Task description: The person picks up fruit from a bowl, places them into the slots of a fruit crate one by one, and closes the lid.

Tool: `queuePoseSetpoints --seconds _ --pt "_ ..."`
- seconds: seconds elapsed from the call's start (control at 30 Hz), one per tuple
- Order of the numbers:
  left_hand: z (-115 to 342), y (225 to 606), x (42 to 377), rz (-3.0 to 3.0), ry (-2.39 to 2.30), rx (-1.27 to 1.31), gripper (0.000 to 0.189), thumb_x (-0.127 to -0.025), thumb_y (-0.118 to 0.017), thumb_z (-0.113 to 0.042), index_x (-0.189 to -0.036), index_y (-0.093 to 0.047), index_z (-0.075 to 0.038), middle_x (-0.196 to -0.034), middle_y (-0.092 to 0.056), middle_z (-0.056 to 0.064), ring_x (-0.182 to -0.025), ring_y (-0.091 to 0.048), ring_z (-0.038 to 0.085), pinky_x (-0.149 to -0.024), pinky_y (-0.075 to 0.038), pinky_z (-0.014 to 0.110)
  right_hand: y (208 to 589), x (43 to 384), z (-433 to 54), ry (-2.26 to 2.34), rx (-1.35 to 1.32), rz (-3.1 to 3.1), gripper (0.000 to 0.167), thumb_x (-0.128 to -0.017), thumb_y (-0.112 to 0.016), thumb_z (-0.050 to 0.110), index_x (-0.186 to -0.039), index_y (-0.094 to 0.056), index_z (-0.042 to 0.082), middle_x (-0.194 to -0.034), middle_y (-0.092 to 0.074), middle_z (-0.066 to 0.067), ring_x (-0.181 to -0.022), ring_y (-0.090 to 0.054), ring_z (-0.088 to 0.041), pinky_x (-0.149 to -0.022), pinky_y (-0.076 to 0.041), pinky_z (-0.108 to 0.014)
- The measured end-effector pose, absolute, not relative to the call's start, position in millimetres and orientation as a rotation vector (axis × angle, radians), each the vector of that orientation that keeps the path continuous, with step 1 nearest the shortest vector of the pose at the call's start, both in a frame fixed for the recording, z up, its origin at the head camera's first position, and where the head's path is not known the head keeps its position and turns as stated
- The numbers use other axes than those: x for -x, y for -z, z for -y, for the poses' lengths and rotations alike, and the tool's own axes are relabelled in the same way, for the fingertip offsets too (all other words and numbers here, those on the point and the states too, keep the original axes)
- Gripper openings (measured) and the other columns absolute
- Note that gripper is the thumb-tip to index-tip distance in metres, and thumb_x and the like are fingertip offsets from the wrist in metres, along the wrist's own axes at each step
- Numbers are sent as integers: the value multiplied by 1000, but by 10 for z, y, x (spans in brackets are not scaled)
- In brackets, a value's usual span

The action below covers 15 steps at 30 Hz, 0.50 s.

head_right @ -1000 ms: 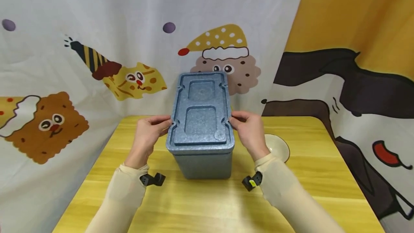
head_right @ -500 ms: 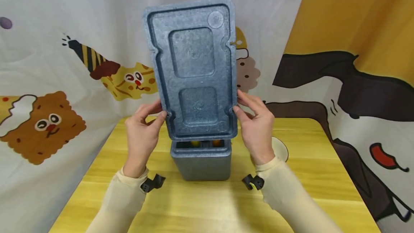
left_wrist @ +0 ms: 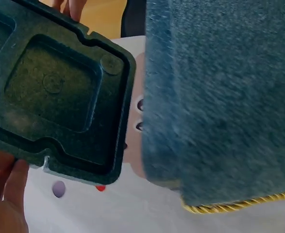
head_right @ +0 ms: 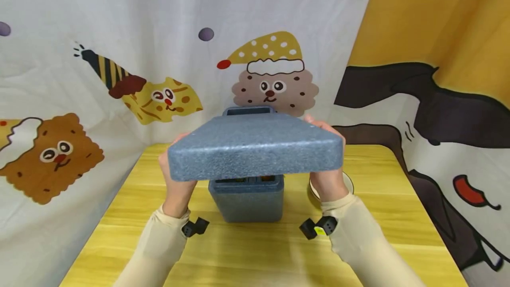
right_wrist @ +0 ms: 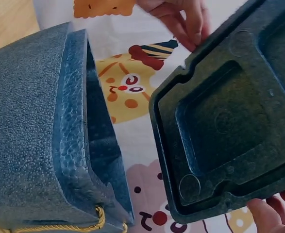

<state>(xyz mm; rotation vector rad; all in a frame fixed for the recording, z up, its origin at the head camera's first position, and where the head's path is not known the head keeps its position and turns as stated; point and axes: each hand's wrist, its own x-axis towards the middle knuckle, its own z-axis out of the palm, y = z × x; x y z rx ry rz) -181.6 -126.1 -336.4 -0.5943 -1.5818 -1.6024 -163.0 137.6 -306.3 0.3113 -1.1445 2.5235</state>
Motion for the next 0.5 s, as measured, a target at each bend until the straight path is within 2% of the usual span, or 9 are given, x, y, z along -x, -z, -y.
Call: queuePoseSetpoints --seconds 0.03,0.1,0.13,0.27,0.5 --pt "1275 3381 1817 1584 1640 595 7 -84 -70 13 -89 -74 10 -102 -71 15 -99 -68 29 -73 -57 30 3070 1634 -1385 -2487 -350 1228 43 -108 -31 5 -89 -69 12 -89 -67 3 -72 -62 -2 -69 -50 -17" --pt "1302 3414 1821 1588 1712 602 9 -83 -70 14 -91 -74 11 -106 -70 17 -102 -66 31 -72 -56 28 3078 1667 -1393 -2440 -417 1305 41 -106 -37 0 -80 -69 7 -78 -67 -2 -58 -61 -4 -56 -51 -17" --pt "1314 3427 1825 1587 1737 605 10 -83 -70 14 -92 -73 12 -107 -69 18 -103 -65 32 -72 -56 28 3080 1681 -1392 -2414 -425 1336 39 -105 -41 1 -78 -69 6 -76 -66 -2 -55 -61 -4 -53 -51 -17" --pt "1348 3465 1844 1597 1788 598 11 -84 -70 13 -94 -73 13 -109 -68 20 -104 -64 34 -75 -56 31 3118 1703 -1389 -2447 -365 1358 36 -103 -48 2 -73 -67 4 -76 -64 -4 -56 -58 -6 -51 -50 -17" --pt "1374 3514 1865 1614 1844 559 13 -85 -70 11 -97 -73 12 -111 -68 19 -107 -63 35 -82 -55 35 3175 1747 -1373 -2428 -200 1416 37 -103 -48 1 -71 -67 2 -86 -63 -6 -65 -57 -10 -55 -51 -17"
